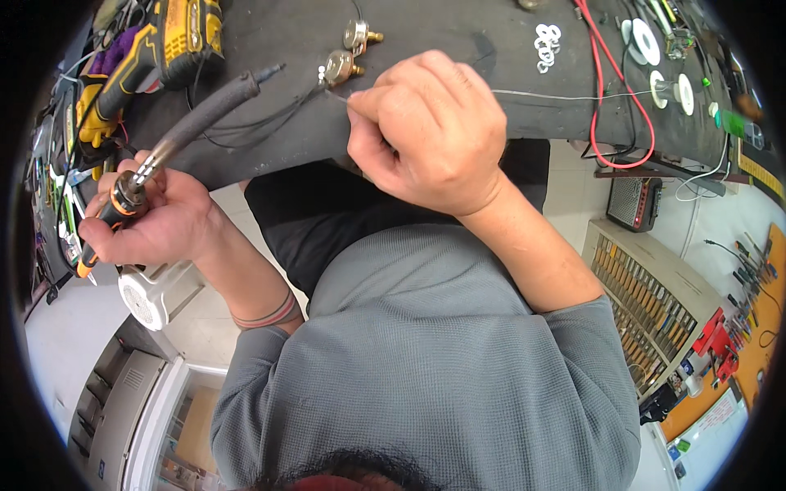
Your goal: The person unspools solder wire, solders wires onto guitar potentiometers using a soldering iron, and trims the wire on the potentiometer with scissors.
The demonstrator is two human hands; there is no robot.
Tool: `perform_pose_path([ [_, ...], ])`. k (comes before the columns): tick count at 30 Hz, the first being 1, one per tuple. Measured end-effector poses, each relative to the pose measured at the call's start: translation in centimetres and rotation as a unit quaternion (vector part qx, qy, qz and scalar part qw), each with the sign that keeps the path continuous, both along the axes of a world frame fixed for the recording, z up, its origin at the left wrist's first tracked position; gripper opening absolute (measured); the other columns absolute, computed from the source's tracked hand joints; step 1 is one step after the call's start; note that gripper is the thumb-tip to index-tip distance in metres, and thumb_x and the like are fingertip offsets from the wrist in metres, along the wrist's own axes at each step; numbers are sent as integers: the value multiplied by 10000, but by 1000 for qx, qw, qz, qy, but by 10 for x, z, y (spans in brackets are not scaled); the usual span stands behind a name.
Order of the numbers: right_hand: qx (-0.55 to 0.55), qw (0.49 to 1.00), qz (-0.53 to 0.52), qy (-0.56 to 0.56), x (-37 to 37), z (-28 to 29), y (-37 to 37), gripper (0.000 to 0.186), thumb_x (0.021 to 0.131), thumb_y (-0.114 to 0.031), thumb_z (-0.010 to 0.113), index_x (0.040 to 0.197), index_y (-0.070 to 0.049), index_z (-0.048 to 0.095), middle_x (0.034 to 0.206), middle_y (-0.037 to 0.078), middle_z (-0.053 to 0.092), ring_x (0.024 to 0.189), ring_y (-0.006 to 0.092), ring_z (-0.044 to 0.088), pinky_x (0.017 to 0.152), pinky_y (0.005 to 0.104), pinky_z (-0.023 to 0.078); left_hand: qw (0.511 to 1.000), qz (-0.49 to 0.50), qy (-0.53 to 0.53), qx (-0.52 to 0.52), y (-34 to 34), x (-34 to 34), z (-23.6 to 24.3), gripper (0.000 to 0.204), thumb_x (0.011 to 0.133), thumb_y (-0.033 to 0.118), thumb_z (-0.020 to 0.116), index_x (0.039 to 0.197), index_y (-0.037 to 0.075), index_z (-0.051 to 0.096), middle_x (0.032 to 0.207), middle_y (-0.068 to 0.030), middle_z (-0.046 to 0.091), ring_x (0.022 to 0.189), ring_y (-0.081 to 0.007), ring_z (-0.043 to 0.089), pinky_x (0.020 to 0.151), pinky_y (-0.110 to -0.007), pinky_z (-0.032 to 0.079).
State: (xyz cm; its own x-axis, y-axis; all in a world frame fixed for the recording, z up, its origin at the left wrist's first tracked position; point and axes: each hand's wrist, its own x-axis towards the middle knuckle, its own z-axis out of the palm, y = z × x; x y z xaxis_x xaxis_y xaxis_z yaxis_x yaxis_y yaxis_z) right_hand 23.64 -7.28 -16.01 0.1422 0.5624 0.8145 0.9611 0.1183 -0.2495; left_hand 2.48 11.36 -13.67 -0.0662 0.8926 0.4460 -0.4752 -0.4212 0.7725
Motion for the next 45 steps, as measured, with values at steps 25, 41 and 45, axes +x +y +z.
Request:
perform_pose_path([
  [25,-118,987,-27,109,40,34,-78,238,876,-35,786,1094,-92,711,934,60,644,889,284,642,829,425,485,968,-185,57,159,55,291,256,293,1066,264,834,1121,-22,807,875,-40,761,684,-130,697,645,-280,575],
  [41,-82,995,6,54,49,17,-79,263,872,-120,778,1115,-83,687,974,55,610,924,252,628,831,400,509,834,-80,291,461,-3,478,313,275,1009,216,839,1018,-51,776,855,-247,776,796,-400,766,744,-471,571],
  [45,-90,993,20,76,49,16,-82,231,882,-122,769,1090,-90,675,963,57,597,938,252,628,845,396,508,797,-51,366,478,-15,492,323,285,995,216,849,1003,-53,756,880,-253,767,852,-440,761,784,-513,570],
])
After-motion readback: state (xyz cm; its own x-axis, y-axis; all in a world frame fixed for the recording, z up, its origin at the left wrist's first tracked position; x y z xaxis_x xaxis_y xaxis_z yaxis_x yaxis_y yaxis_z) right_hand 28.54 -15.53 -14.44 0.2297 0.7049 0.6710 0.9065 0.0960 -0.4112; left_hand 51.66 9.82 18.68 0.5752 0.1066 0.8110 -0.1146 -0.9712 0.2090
